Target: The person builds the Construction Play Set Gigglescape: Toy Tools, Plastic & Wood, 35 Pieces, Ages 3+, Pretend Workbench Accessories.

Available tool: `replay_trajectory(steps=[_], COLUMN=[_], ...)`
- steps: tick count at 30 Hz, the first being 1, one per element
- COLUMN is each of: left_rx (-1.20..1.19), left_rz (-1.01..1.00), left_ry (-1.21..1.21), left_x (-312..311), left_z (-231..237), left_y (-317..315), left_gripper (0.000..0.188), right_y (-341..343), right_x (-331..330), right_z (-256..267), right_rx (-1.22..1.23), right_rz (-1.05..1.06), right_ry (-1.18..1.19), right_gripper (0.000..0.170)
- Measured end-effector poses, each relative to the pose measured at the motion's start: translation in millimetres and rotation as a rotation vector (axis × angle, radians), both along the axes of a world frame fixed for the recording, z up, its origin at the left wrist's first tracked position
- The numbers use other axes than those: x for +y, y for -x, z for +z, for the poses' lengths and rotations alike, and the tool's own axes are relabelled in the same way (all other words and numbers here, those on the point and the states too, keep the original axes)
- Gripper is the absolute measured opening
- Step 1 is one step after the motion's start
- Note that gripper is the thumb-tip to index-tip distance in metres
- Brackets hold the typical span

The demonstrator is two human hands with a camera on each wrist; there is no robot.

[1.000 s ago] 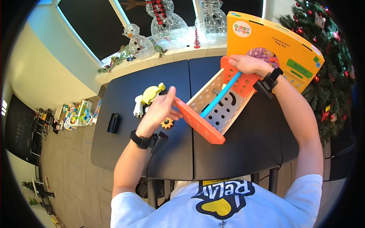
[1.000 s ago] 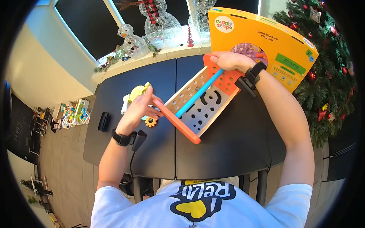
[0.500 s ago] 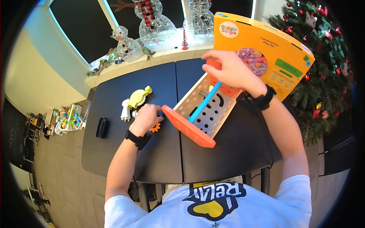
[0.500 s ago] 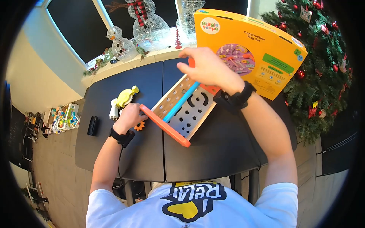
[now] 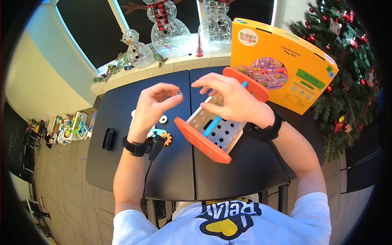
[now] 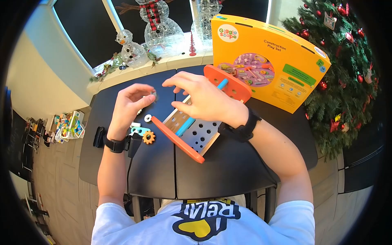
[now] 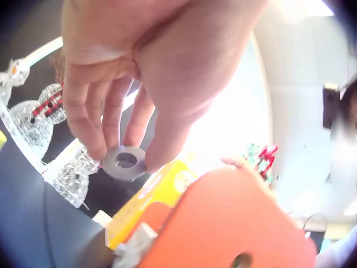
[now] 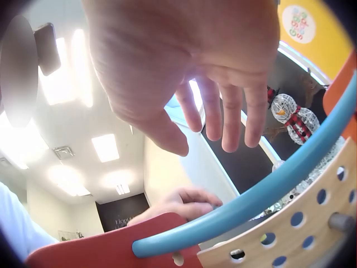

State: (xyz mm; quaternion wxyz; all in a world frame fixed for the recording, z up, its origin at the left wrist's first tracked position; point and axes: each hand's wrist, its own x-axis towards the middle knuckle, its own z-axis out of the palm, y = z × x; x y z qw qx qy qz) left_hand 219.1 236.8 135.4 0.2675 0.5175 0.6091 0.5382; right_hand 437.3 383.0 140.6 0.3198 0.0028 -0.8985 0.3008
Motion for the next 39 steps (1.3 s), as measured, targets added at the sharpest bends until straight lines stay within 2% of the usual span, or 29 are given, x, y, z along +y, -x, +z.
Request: replay_trajectory(steps=[6,10,13,16,17,20,22,26,30,36,39], left_rx=[-0.219,-0.211,-0.158,0.186,0.298,0.224,0.254,0.251,0.286,0.234,0.196], left_rz=[-0.174,-0.182,-0.137,0.055,0.052,0.005,0.002,-0.020,-0.077,-0.143,-0.158], left_ry=[-0.113,-0.081,-0.132,0.073,0.052,0.251,0.259,0.296,0.260,0.234,0.269], left_x=[11.6,13.8,15.2,7.6,3.5,-5.8,-12.2,-26.4,-33.9,-34.3,-32.5], left_z=[6.8,0.1,-11.1,-20.0,-27.7,-41.5,-44.0,-27.2,-26.0,-30.3,-30.8], left_y=[-27.3,-27.2,-29.4,-23.3,-23.1,-21.0,-25.9,-43.7,-50.3,-47.3,-45.0], left_gripper=[0.020,0.014,0.019,0.031,0.042,0.044,0.045,0.042,0.043,0.047,0.047], right_y=[9.1,4.9,-5.7,-14.3,-16.9,-22.1,-24.1,-35.6,-58.7,-90.1,-91.8], right_x=[-8.6,0.0,-1.8,3.4,6.1,14.0,16.6,30.1,34.6,46.8,53.7], right_z=[-4.4,-9.2,-6.1,-5.4,-3.8,2.5,4.0,-16.8,-27.4,-42.9,-54.7], right_rx=[0.131,0.155,-0.002,-0.080,-0.100,-0.113,-0.064,-0.018,-0.061,-0.121,-0.227], right_rz=[0.012,0.020,-0.011,-0.024,0.010,0.086,0.107,0.066,-0.072,-0.288,-0.382], right_ry=[-0.073,-0.109,0.094,0.336,0.458,0.800,0.993,1.119,1.202,1.051,0.876], right_gripper=[0.040,0.035,0.036,0.033,0.032,0.030,0.029,0.030,0.025,0.031,0.032])
